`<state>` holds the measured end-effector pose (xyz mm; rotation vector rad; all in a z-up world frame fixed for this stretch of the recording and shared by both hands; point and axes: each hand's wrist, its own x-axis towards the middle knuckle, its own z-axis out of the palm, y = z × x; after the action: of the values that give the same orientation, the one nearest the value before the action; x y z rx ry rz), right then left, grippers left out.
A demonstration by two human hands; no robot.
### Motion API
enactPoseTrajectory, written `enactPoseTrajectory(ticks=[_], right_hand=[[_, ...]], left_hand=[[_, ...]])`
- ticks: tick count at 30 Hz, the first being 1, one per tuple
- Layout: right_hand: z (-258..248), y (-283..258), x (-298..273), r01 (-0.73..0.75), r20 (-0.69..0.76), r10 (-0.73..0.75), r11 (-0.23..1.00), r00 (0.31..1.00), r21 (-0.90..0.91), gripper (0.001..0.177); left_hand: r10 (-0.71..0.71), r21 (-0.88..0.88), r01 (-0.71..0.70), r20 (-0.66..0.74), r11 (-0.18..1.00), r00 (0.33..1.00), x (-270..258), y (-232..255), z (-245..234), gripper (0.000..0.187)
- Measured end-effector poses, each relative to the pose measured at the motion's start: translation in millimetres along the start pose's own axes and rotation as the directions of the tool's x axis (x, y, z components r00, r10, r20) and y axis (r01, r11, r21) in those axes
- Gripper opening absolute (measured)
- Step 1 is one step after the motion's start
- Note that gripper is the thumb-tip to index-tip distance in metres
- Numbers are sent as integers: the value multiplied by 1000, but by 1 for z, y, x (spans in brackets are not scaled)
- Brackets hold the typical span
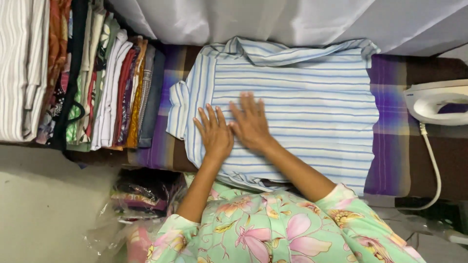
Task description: The person irons a blue and white striped shirt on an ironing board, smoothing the body and sleeves with a white iron. After ironing, the person folds the shirt neatly and places it on a stack of other folded clothes.
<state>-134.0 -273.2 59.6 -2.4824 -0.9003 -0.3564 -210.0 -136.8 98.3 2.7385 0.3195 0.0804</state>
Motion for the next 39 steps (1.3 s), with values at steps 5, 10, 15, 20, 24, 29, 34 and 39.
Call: enactPoseTrajectory(ticks=[5,10,15,20,24,29,34,39], right_hand=[[-15,-27,-7,-17,362,50,995,931,-94,72],[-74,44,-43,-316,305,413,893,858,-322,74],[-125,133,-108,-572,90,654,713,751,-406,79],[-137,167,-137,-670,63,721,669,690,-323,84],[-148,147,-130,-676,66,725,667,685,-312,81],[-136,169,-146,-510,-146,489,832,860,-216,64],[-141,166,-195,-317,-296,232,905,926,-283,45],[-147,137,-242,-365,-237,305,888,922,-279,42]], left_hand=[[-52,77,39,173,996,984,-11,-8,-9,72],[14,54,-20,111,998,994,-15,-16,-6,73],[14,57,-18,78,998,997,-18,-15,-7,71],[46,35,-47,19,998,999,-19,-18,-1,70],[60,41,-61,18,997,998,-21,-19,-1,69],[94,-19,-93,52,996,994,-19,-36,11,74],[149,40,-144,-249,989,957,-95,-60,19,45],[-361,-301,272,-299,914,883,-162,-73,47,35]])
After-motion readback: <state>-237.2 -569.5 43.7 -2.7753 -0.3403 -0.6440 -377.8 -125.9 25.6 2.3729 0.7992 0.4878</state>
